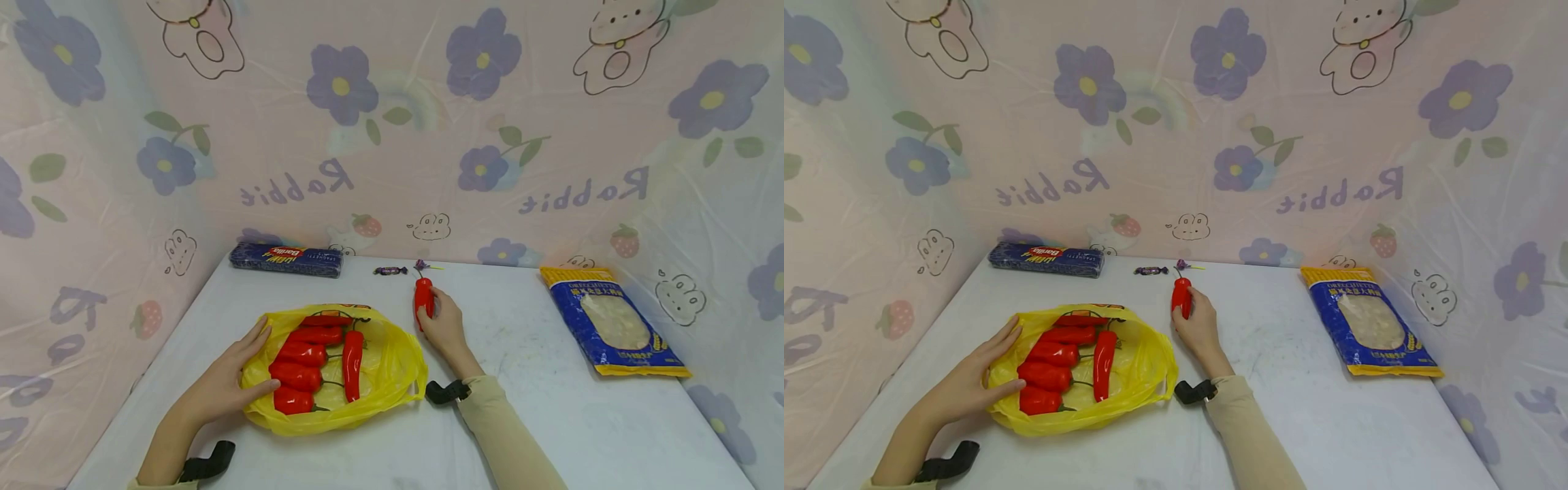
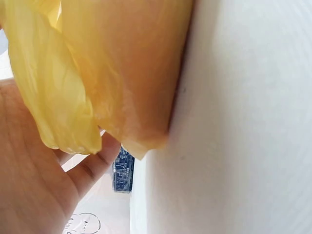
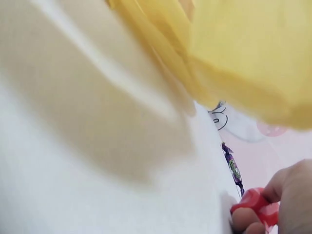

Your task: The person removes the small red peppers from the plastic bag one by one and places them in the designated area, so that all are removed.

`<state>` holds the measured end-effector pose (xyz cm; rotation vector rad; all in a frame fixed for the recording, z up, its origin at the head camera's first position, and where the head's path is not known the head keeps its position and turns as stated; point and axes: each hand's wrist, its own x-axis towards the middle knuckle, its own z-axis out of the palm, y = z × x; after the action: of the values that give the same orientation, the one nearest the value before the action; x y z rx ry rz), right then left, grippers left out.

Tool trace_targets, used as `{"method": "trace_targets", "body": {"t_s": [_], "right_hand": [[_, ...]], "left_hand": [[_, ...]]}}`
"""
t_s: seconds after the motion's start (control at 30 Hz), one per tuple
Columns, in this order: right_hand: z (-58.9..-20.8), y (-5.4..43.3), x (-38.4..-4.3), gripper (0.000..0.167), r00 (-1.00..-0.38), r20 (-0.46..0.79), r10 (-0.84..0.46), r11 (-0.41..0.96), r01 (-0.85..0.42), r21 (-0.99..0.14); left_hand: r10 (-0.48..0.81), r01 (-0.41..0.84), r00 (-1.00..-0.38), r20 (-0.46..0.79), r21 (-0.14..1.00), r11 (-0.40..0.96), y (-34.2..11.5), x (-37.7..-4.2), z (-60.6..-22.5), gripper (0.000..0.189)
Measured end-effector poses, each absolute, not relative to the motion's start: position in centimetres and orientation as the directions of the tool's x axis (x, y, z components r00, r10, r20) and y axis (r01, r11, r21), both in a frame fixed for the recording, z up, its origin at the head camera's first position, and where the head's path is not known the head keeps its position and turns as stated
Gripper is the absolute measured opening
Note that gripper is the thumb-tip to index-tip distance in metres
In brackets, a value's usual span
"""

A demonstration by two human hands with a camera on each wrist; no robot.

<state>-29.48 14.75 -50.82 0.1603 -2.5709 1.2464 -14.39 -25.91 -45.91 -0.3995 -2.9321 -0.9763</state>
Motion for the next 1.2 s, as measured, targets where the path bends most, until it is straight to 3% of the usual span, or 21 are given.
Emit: {"method": "trace_targets", "body": {"t_s": [0.67, 0.93, 1.2], "right_hand": [[-49.6, 14.8, -29.4, 0.063, -0.948, 0.313, 0.057, 0.584, -0.222, -0.781], [-46.6, 14.6, -28.7, 0.062, -0.921, 0.387, 0.054, 0.512, -0.307, -0.802], [-42.2, 12.8, -25.7, 0.060, -0.905, 0.420, -0.067, 0.374, -0.413, -0.831]], "left_hand": [[0.232, 0.245, -0.967, 0.101, 0.600, 0.762, -25.9, -14.4, -45.9, 0.099], [0.239, 0.256, -0.965, 0.108, 0.586, 0.768, -26.1, -14.5, -46.1, 0.098], [0.241, 0.255, -0.965, 0.104, 0.590, 0.766, -26.3, -14.6, -46.2, 0.099]]}}
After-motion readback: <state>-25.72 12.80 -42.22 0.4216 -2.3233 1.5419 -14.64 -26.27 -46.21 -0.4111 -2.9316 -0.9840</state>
